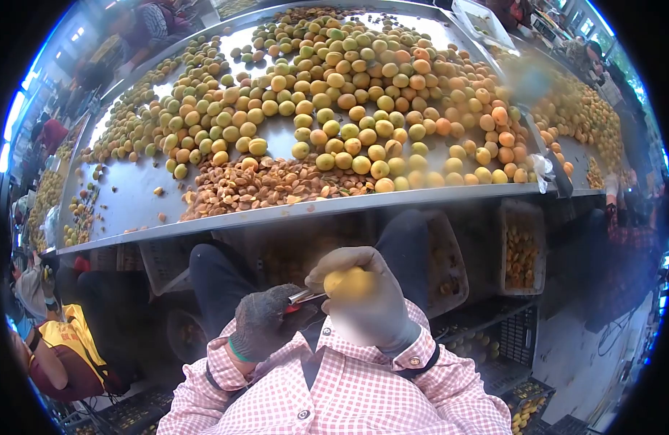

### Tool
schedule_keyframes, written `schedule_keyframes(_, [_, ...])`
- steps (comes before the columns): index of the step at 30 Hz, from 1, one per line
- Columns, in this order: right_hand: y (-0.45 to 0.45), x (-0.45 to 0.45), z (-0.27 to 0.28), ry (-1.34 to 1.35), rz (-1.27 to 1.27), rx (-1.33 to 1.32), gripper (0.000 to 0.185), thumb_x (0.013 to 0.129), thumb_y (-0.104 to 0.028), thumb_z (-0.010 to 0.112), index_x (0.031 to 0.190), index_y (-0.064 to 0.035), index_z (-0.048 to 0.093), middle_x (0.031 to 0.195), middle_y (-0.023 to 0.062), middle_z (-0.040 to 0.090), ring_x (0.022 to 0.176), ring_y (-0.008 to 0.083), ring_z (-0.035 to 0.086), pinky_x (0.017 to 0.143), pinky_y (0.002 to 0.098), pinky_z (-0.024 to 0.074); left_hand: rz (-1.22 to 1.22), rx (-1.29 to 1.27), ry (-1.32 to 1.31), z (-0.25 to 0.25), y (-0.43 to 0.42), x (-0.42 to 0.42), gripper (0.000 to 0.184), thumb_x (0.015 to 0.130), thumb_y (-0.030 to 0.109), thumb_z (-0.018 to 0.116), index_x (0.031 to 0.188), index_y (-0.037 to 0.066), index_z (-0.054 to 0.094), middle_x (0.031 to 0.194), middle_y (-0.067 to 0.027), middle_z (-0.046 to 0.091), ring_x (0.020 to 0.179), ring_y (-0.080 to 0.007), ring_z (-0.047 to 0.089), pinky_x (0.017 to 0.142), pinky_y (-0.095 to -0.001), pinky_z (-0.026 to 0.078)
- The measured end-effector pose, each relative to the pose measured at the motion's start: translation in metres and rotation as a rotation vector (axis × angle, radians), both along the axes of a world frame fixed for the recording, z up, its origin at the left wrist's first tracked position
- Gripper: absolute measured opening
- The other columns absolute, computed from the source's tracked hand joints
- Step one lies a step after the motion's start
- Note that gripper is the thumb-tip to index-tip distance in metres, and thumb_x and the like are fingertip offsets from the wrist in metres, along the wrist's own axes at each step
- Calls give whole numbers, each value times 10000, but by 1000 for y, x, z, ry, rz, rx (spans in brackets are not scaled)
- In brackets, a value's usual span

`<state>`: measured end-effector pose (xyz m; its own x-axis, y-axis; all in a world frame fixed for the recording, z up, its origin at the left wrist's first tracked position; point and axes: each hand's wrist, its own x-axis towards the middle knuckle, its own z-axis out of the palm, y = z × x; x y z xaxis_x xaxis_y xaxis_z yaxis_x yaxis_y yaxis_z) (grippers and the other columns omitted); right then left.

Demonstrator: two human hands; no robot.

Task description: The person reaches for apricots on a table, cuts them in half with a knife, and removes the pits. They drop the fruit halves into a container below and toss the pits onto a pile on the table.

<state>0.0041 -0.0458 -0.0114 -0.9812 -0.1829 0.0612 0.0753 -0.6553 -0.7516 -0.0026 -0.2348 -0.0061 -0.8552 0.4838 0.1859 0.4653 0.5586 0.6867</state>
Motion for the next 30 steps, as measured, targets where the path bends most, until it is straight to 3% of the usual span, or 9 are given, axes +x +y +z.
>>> schedule_keyframes(4, [-4,2,-1,-32,-57,-38,473,711,97,689,1106,-67,487,1076,102,578,1053,193,578,1015,361,421,6,-26,-37,-1,5,0,301,784,224,704,1067,141,643,861,-107,663,722,-297,651,585,-367,511])
schedule_keyframes(6, [-4,4,2,-20,-52,9,470,714,99,685,1104,-70,486,1080,98,578,1063,193,573,1041,370,396,-6,-14,16,-3,5,-3,222,761,197,723,936,79,654,767,-152,652,665,-329,644,563,-370,507])
schedule_keyframes(9, [-6,3,2,-2,-50,32,465,722,100,679,1104,-77,482,1085,89,579,1078,192,566,1083,384,350,-58,-90,-10,-3,4,-9,326,741,122,665,1063,144,625,878,-109,634,780,-297,638,611,-387,508])
schedule_keyframes(13, [-10,-1,-2,1,-91,-47,470,728,114,667,1106,-86,472,1099,89,572,1083,189,560,1116,399,300,-18,-143,21,-3,11,-16,281,755,136,654,1036,129,633,860,-107,635,757,-295,646,591,-383,512])
schedule_keyframes(15, [-13,-2,-3,20,-119,-49,459,741,116,656,1108,-85,467,1107,92,566,1080,190,559,1097,391,330,36,-66,96,-3,16,-19,231,733,125,686,952,97,615,758,-143,637,689,-363,629,570,-404,499])
schedule_keyframes(22, [-27,-3,10,-44,-265,-21,400,816,67,634,1135,-73,436,1127,112,546,1028,155,566,886,270,509,135,-119,55,-19,22,-24,190,821,256,624,961,127,640,752,-124,665,650,-316,655,558,-405,513])
schedule_keyframes(25, [-36,-5,9,-113,-334,76,408,794,94,621,1126,-73,451,1106,102,559,1042,197,565,1028,369,398,133,21,32,-29,25,-23,220,818,287,633,976,134,637,764,-141,664,659,-337,652,566,-428,511])
schedule_keyframes(27, [-31,-8,2,-17,-341,150,449,792,98,621,1172,-62,443,1127,112,554,1088,215,558,980,340,450,200,-9,-42,-34,25,-21,247,823,303,631,1001,131,626,774,-153,662,672,-349,648,574,-443,508])
schedule_keyframes(30, [-8,-20,1,-131,13,224,547,762,96,659,1247,-49,451,1194,121,568,1200,244,517,1003,346,441,115,-16,-20,-49,14,-22,280,828,334,631,1024,135,618,779,-159,659,678,-350,647,576,-444,507])
